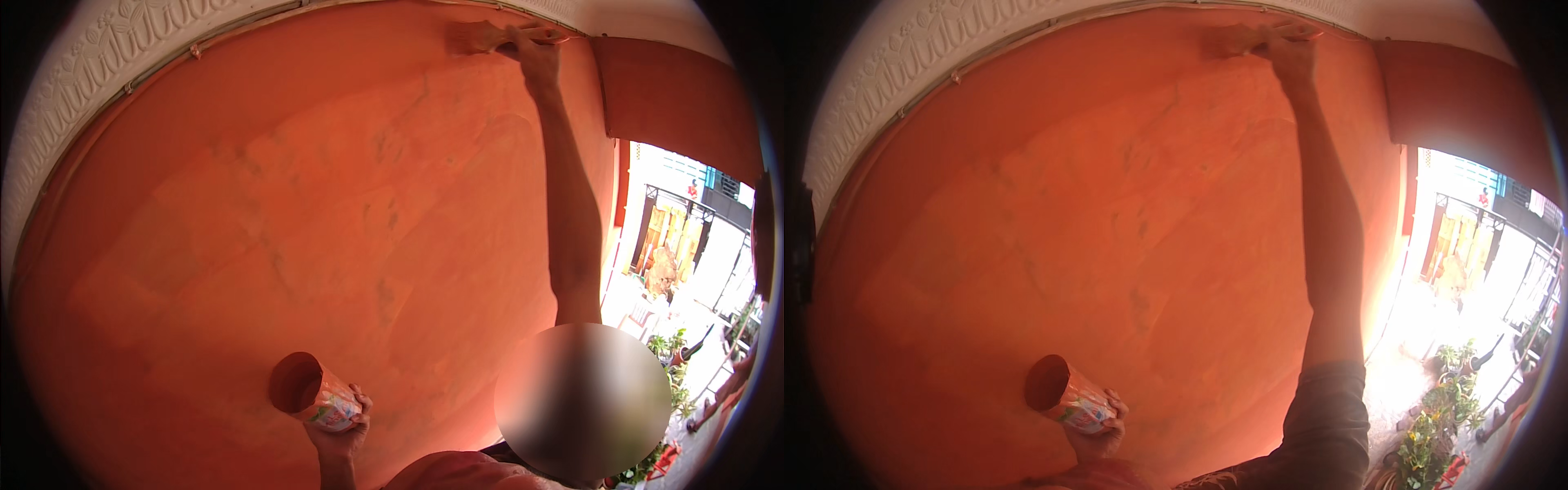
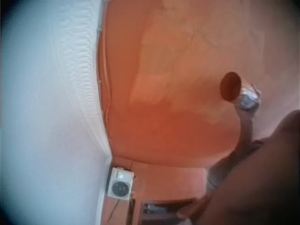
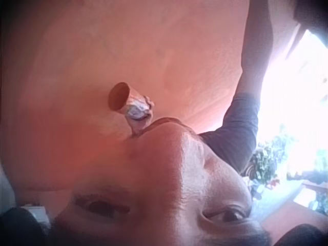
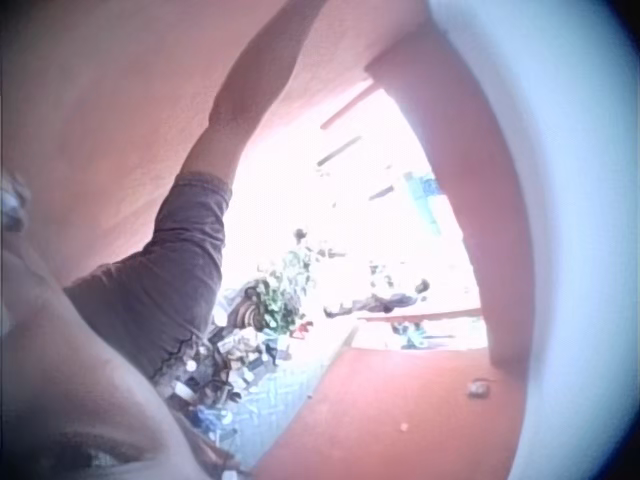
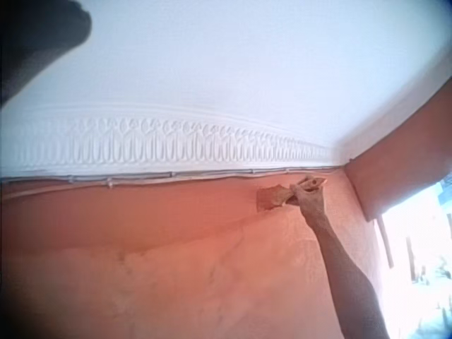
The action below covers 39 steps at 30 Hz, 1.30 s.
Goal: The person paints a ceiling with a reddish-orange paint using a wide brush and a small container. They repeatedly dip the brush into the container and apply paint to the ceiling surface in broad strokes.
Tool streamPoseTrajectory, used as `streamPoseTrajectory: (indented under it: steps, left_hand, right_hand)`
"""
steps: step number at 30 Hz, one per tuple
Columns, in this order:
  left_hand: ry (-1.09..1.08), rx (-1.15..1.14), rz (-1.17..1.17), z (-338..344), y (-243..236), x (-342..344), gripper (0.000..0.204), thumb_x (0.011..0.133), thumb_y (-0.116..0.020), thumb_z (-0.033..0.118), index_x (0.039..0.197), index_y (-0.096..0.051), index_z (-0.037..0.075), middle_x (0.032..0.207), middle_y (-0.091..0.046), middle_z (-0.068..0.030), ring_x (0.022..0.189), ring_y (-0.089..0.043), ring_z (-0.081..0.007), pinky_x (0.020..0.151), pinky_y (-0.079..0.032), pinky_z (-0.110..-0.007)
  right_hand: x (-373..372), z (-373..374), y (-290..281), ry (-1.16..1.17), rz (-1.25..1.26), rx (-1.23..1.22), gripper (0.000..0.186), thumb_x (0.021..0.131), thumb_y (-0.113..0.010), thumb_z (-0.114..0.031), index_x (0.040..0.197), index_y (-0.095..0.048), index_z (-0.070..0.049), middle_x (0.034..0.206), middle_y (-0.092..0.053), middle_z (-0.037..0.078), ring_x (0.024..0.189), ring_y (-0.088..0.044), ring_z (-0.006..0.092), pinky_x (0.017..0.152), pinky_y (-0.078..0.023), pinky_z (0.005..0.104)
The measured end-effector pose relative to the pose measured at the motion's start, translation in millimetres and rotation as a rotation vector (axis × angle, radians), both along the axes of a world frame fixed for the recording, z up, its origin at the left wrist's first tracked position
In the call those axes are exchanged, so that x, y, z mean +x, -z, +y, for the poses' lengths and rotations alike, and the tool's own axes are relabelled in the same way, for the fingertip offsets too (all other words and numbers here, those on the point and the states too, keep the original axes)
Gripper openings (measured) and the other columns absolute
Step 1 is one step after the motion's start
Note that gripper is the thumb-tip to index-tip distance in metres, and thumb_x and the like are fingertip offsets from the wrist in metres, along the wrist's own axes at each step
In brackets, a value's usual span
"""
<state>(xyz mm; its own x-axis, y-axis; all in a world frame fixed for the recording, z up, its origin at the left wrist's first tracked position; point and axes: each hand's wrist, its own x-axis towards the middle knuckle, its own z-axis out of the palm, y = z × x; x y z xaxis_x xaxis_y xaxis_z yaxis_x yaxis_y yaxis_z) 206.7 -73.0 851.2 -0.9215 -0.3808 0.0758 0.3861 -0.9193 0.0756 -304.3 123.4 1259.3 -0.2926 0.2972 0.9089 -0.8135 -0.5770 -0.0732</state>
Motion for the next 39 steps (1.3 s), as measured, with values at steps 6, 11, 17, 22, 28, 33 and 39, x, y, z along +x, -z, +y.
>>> streamPoseTrajectory:
  steps: [6, 11, 17, 22, 28, 33, 39]
  left_hand:
    - [-0.019, -0.049, -0.011, -6, 7, 11, 0.070, 0.081, -0.074, 0.051, 0.133, -0.054, 0.008, 0.129, -0.055, -0.0132, 0.118, -0.054, -0.0290, 0.073, -0.057, -0.036]
    - [0.010, -0.028, 0.032, -11, 12, -1, 0.068, 0.084, -0.072, 0.053, 0.134, -0.053, 0.011, 0.131, -0.054, -0.0129, 0.118, -0.053, -0.0293, 0.073, -0.057, -0.037]
    - [-0.052, 0.045, -0.035, -15, 20, 15, 0.070, 0.082, -0.072, 0.059, 0.133, -0.056, 0.013, 0.128, -0.056, -0.0135, 0.115, -0.054, -0.0310, 0.071, -0.053, -0.036]
    - [0.005, -0.004, -0.025, -17, 19, 19, 0.071, 0.078, -0.080, 0.050, 0.135, -0.054, 0.016, 0.134, -0.052, -0.0096, 0.120, -0.052, -0.0265, 0.075, -0.054, -0.036]
    - [0.014, 0.053, 0.033, -18, 34, 15, 0.069, 0.077, -0.081, 0.048, 0.133, -0.056, 0.015, 0.135, -0.051, -0.0096, 0.120, -0.052, -0.0269, 0.080, -0.054, -0.037]
    - [0.037, -0.046, 0.033, -21, 21, 14, 0.069, 0.078, -0.081, 0.047, 0.133, -0.057, 0.014, 0.135, -0.050, -0.0106, 0.120, -0.051, -0.0276, 0.081, -0.054, -0.037]
    - [-0.010, -0.051, 0.063, -13, 21, 7, 0.071, 0.082, -0.075, 0.052, 0.134, -0.055, 0.008, 0.131, -0.051, -0.0139, 0.119, -0.052, -0.0296, 0.076, -0.055, -0.037]
  right_hand:
    - [-3, 50, 0, 0.740, -0.213, 0.235, 0.023, 0.085, -0.072, -0.032, 0.087, -0.064, -0.010, 0.068, -0.064, -0.002, 0.066, -0.058, 0.0077, 0.063, -0.048, 0.0326]
    - [8, -7, -5, 1.104, 0.018, 0.055, 0.027, 0.086, -0.077, -0.033, 0.076, -0.069, -0.010, 0.062, -0.068, 0.002, 0.056, -0.062, 0.0145, 0.056, -0.050, 0.0338]
    - [215, -69, 61, 0.300, 0.408, 0.264, 0.018, 0.093, -0.074, -0.021, 0.085, -0.069, -0.006, 0.079, -0.069, 0.006, 0.070, -0.065, 0.0141, 0.062, -0.053, 0.0307]
    - [155, -55, 44, -0.144, 0.134, 0.225, 0.017, 0.093, -0.074, -0.014, 0.089, -0.064, -0.001, 0.079, -0.072, 0.007, 0.079, -0.072, 0.0151, 0.071, -0.060, 0.0308]
    - [-7, 9, 43, -0.112, -0.015, 0.049, 0.014, 0.091, -0.073, -0.010, 0.090, -0.066, 0.002, 0.087, -0.072, 0.013, 0.081, -0.073, 0.0191, 0.082, -0.065, 0.0315]
    - [-93, 70, 26, 0.555, -0.230, 0.102, 0.018, 0.092, -0.072, -0.019, 0.086, -0.069, -0.002, 0.080, -0.073, 0.007, 0.075, -0.070, 0.0129, 0.072, -0.058, 0.0289]
    - [12, 0, 41, 0.659, -0.125, 0.203, 0.028, 0.092, -0.071, -0.032, 0.081, -0.063, -0.008, 0.070, -0.066, 0.002, 0.070, -0.066, 0.0168, 0.064, -0.050, 0.0410]
